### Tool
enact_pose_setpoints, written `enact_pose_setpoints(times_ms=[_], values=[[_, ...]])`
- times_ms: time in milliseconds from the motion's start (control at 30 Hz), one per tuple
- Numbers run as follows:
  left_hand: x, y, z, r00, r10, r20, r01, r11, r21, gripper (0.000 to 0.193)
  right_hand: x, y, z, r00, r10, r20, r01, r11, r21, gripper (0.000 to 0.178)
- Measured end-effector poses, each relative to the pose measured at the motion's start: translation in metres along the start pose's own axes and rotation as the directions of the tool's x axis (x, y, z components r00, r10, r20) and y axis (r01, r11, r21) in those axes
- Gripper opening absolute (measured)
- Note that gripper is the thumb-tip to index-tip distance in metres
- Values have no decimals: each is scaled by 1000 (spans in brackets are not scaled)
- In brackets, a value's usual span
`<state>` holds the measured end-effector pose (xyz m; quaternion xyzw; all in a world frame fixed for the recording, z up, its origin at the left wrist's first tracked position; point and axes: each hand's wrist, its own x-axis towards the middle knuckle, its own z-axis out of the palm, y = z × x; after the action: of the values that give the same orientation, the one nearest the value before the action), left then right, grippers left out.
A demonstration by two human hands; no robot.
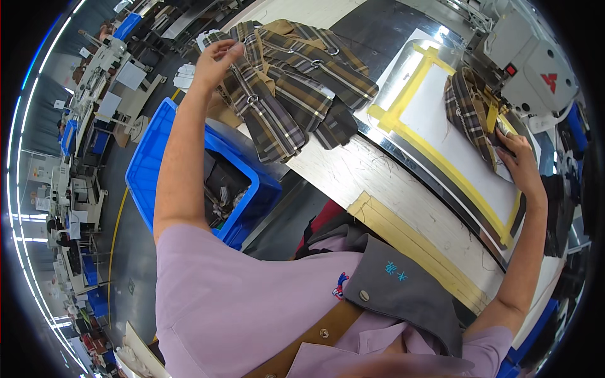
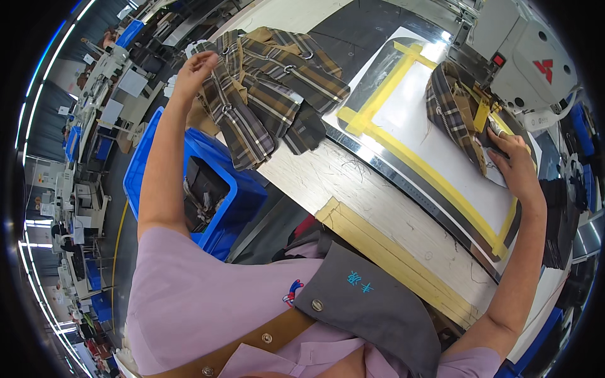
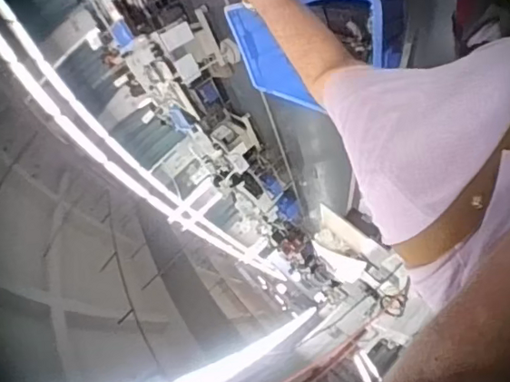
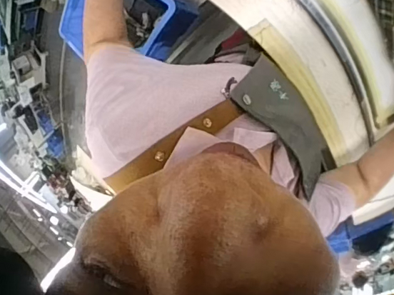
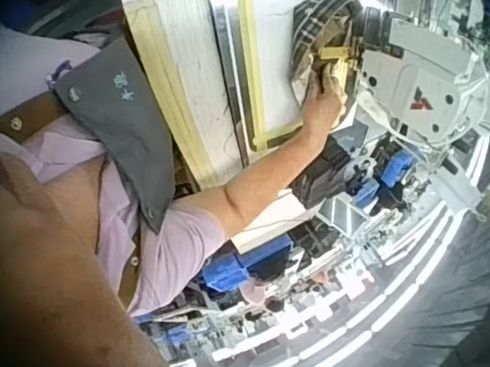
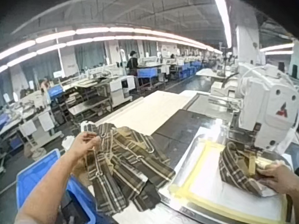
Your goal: The person stitches plaid fabric onto leather belt strips using an industrial sewing machine.
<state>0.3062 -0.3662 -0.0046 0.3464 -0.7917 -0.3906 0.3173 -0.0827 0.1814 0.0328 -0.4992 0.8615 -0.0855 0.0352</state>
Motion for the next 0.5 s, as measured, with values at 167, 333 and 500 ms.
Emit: enact_pose_setpoints(times_ms=[167,333,500], values=[[97,-66,-42,919,-323,-227,391,665,636,95,-28,-9,-6,999,6,38,-14,978,207,40],[132,-75,-39,961,-265,-84,226,567,792,113,-98,-20,-33,995,-96,25,89,976,198,34],[106,18,215,896,34,442,-340,693,636,100,-182,-24,-58,962,123,-243,-17,917,399,35]])
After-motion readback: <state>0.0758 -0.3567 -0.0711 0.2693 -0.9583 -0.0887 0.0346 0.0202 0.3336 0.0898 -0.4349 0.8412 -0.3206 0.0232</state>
